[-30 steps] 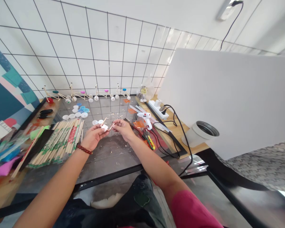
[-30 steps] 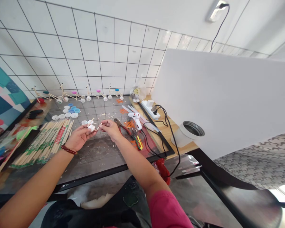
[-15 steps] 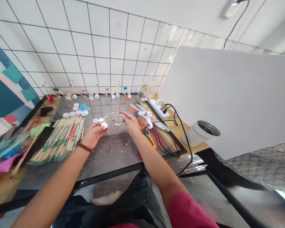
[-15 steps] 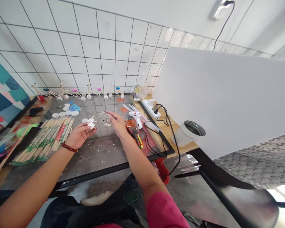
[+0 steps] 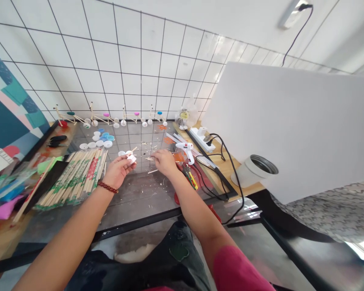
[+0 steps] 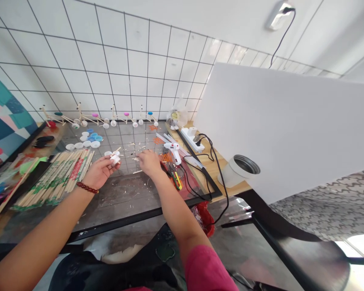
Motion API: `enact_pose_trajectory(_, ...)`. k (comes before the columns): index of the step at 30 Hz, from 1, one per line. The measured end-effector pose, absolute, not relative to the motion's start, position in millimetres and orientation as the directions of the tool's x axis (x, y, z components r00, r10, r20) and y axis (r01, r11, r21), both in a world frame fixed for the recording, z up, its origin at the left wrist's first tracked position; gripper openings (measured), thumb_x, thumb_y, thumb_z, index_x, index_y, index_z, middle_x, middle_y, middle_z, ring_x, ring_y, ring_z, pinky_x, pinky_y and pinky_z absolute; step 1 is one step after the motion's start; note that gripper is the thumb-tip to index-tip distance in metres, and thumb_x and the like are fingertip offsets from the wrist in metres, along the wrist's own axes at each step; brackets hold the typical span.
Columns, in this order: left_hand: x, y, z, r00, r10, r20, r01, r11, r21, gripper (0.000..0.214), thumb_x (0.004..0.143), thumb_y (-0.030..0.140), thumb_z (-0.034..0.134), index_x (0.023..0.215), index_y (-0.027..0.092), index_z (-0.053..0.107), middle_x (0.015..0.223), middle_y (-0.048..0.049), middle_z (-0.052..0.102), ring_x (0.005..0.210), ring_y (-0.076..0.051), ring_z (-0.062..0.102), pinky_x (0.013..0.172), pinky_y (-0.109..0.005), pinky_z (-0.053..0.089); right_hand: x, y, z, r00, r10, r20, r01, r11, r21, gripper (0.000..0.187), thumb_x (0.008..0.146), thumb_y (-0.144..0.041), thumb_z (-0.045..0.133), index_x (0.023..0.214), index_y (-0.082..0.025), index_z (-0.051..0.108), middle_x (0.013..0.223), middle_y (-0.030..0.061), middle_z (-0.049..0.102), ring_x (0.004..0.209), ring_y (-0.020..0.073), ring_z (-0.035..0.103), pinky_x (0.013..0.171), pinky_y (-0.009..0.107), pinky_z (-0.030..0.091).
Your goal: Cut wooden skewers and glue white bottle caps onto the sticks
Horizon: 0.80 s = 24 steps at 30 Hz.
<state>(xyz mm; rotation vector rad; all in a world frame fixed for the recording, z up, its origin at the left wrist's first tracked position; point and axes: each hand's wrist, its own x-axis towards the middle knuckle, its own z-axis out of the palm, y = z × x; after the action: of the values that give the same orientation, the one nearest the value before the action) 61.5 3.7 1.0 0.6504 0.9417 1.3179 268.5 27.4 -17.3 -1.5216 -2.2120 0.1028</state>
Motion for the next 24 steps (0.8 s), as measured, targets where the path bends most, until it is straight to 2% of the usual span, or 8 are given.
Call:
enact_pose_trajectory(3, 62.2, 3.4, 0.6, -0.008, 0.979, -0.206, -0.509, 0.173, 0.843, 0.016, 0.063, 0.005, 0.071, 0.077, 0.011, 0.070, 0.076, -0.0067, 0.073, 0.066, -0.015, 0.070, 0.065, -0.027, 0.060, 267.2, 31.0, -18.0, -0.247, 0.931, 0.269, 0.945, 0.292, -0.145, 0.026, 0.096, -0.019, 0.052, 0.106, -0.025, 0.075, 0.109, 0.0081, 0.071, 0.106, 0.0249, 0.056, 0.087, 0.037, 0.040)
enact_pose_trajectory(6, 62.9, 3.8, -0.5, -0.017, 0.977, -0.212, -0.511, 0.174, 0.842, 0.015, 0.062, 0.005, 0.072, 0.074, 0.012, 0.070, 0.076, -0.0067, 0.073, 0.067, -0.016, 0.070, 0.065, -0.027, 0.060, 264.0, 32.0, -19.9, -0.265, 0.938, 0.223, 0.956, 0.286, -0.071, 0.024, 0.096, -0.021, 0.052, 0.100, -0.023, 0.075, 0.108, 0.0089, 0.070, 0.105, 0.0257, 0.055, 0.085, 0.037, 0.038)
enact_pose_trajectory(11, 62.0, 5.3, -1.8, -0.006, 0.978, -0.210, -0.501, 0.179, 0.847, 0.016, 0.061, 0.004, 0.072, 0.075, 0.012, 0.070, 0.077, -0.0066, 0.074, 0.069, -0.016, 0.070, 0.066, -0.027, 0.060, 258.8, 27.3, -14.5, -0.270, 0.925, 0.267, 0.945, 0.307, -0.110, 0.024, 0.097, -0.020, 0.048, 0.110, -0.018, 0.068, 0.110, 0.0095, 0.071, 0.105, 0.0248, 0.057, 0.088, 0.035, 0.037)
enact_pose_trajectory(15, 61.1, 5.8, -1.2, -0.011, 0.976, -0.216, -0.497, 0.182, 0.849, 0.016, 0.062, 0.005, 0.072, 0.076, 0.012, 0.071, 0.077, -0.0071, 0.073, 0.069, -0.017, 0.071, 0.067, -0.028, 0.060, 258.9, 24.5, -10.2, -0.298, 0.918, 0.262, 0.927, 0.344, -0.151, 0.026, 0.098, -0.020, 0.048, 0.116, -0.020, 0.066, 0.113, 0.0073, 0.071, 0.105, 0.0233, 0.058, 0.090, 0.034, 0.037)
enact_pose_trajectory(21, 61.5, 5.0, -0.3, -0.027, 0.975, -0.223, -0.491, 0.181, 0.852, 0.015, 0.064, 0.004, 0.073, 0.074, 0.013, 0.069, 0.077, -0.0066, 0.073, 0.069, -0.016, 0.071, 0.066, -0.027, 0.059, 259.9, 22.5, -11.4, -0.330, 0.928, 0.172, 0.937, 0.344, -0.064, 0.025, 0.098, -0.026, 0.049, 0.103, -0.020, 0.073, 0.109, 0.0102, 0.070, 0.105, 0.0245, 0.058, 0.088, 0.036, 0.037)
enact_pose_trajectory(24, 61.3, 5.4, -1.6, -0.029, 0.974, -0.223, -0.490, 0.180, 0.853, 0.016, 0.064, 0.004, 0.073, 0.076, 0.012, 0.069, 0.077, -0.0073, 0.073, 0.069, -0.017, 0.071, 0.066, -0.027, 0.059, 258.4, 21.4, -11.3, -0.331, 0.925, 0.186, 0.936, 0.347, -0.059, 0.022, 0.097, -0.023, 0.050, 0.102, -0.017, 0.071, 0.110, 0.0118, 0.069, 0.105, 0.0250, 0.059, 0.089, 0.036, 0.038)
